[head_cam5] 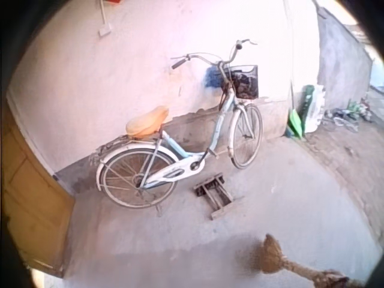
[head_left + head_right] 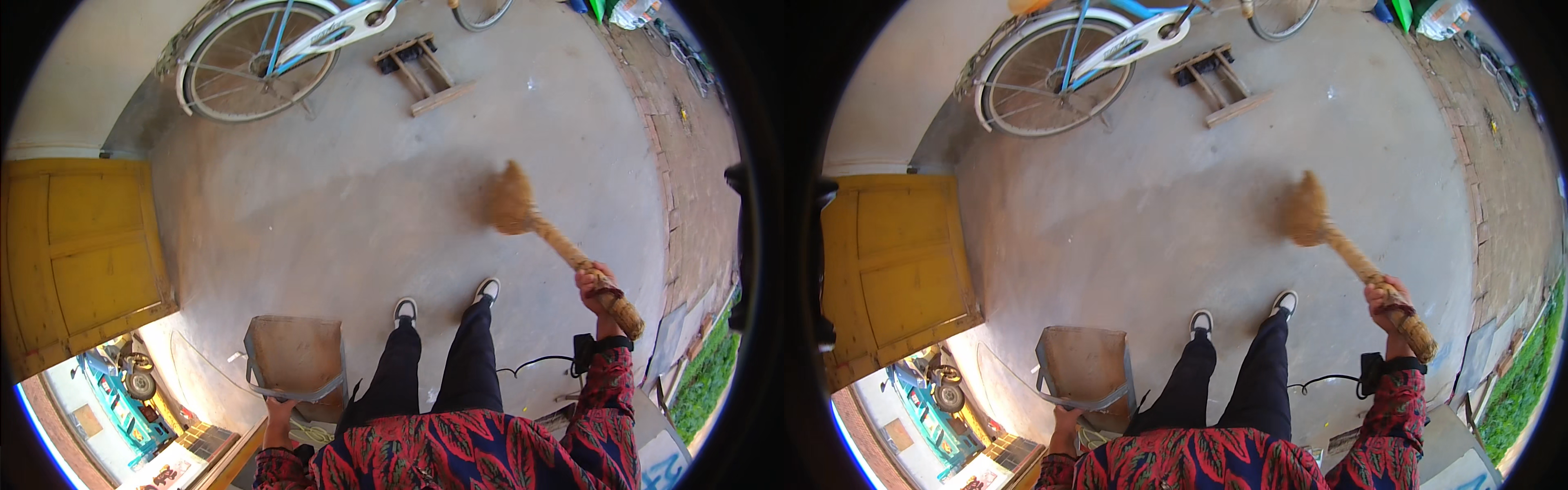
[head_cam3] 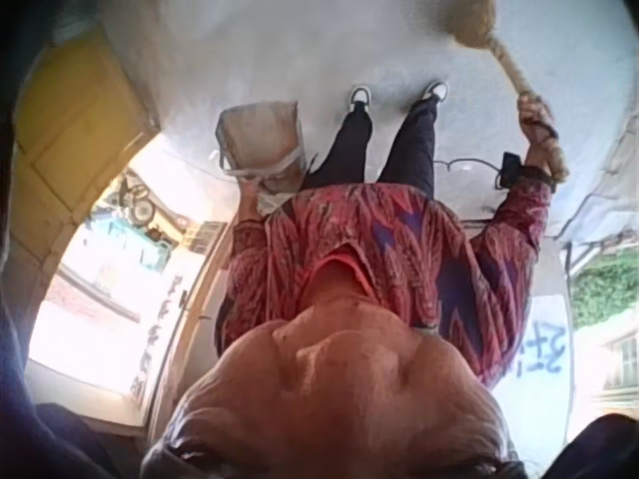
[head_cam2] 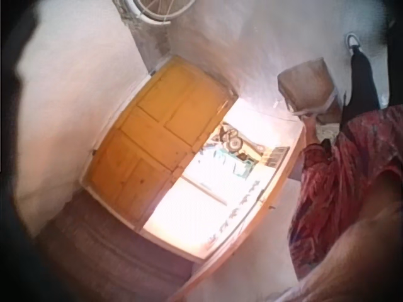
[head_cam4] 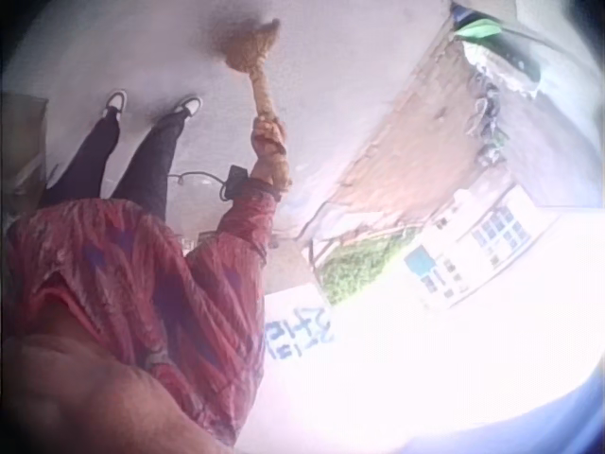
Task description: The person sweeps debris on a brick and concrete patio using a traditional straw broom and a dustpan. They gather scattered litter into a pile and sweep it into the dustpan, then continue sweeping other areas of the patio.
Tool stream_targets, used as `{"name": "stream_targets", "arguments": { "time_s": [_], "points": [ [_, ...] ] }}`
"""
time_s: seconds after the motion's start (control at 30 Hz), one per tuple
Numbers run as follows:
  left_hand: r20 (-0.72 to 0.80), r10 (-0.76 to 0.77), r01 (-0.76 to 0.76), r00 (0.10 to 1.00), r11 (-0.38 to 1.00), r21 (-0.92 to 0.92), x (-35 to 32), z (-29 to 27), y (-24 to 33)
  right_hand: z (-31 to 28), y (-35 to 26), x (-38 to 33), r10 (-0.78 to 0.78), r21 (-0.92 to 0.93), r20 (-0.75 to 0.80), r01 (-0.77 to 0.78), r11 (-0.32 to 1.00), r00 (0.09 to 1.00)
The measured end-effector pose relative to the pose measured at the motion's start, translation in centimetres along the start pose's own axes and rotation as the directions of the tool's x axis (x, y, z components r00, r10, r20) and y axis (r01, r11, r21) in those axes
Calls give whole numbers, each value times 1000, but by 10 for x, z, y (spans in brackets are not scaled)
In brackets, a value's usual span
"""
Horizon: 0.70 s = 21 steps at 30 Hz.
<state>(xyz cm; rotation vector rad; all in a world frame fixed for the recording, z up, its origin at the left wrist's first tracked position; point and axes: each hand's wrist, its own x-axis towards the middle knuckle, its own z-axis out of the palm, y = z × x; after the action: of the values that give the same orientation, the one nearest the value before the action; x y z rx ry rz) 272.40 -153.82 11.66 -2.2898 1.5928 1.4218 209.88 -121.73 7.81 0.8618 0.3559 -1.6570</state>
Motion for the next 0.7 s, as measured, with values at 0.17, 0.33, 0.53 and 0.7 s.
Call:
{"name": "stream_targets", "arguments": {
  "time_s": [0.17,0.33,0.53,0.7],
  "points": [
    [-37,22,-22,999,1000,-1,-16,33,36,-14,-49,-30,-567,-444,-221,436,783,794],
    [-21,21,-21,1000,999,29,-31,69,87,-13,-34,-65,-313,-400,-369,155,904,875],
    [4,115,-115,993,993,-8,-50,109,149,4,19,-10,42,-301,52,-25,953,998],
    [122,224,-228,967,973,22,-60,127,193,-52,18,41,181,-41,-71,-184,982,981]
  ]
}}
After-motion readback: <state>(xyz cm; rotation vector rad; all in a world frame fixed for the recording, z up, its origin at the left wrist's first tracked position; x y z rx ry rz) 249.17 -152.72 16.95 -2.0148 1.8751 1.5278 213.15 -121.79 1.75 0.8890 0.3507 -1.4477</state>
